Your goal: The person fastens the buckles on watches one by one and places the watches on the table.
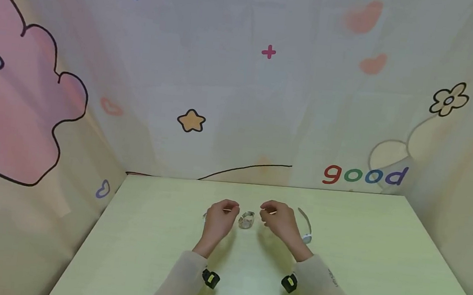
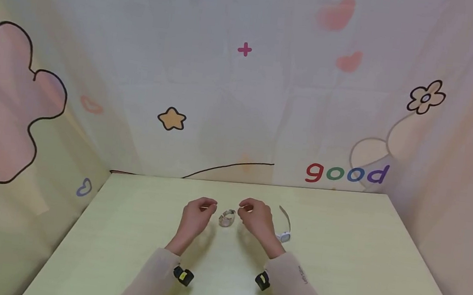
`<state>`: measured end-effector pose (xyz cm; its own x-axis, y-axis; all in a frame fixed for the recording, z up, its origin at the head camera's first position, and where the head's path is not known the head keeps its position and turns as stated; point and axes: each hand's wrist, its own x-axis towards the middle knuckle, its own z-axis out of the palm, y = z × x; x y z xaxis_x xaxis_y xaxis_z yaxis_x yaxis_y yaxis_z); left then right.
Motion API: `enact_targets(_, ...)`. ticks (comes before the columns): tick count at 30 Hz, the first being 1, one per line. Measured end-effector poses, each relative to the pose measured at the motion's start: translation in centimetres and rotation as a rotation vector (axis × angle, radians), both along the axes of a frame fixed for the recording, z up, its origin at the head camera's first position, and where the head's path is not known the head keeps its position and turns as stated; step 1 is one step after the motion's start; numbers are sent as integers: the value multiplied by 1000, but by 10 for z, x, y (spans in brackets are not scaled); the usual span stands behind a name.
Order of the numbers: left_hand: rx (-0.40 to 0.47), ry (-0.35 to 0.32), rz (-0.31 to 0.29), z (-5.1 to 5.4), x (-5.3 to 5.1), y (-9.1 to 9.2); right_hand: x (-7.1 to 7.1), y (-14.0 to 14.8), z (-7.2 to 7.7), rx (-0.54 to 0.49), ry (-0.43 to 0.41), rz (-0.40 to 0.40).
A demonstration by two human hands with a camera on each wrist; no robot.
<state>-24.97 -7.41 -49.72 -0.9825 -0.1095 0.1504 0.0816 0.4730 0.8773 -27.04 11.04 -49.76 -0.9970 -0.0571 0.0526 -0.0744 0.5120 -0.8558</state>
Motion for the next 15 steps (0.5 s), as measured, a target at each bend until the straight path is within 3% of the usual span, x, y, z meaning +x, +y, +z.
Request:
enact_targets(8,37,88,-98,27,23,13,26,19,24,48,81,37)
enact_targets(15,76,108,-140,38,32,28,41,38,34,47,123,50)
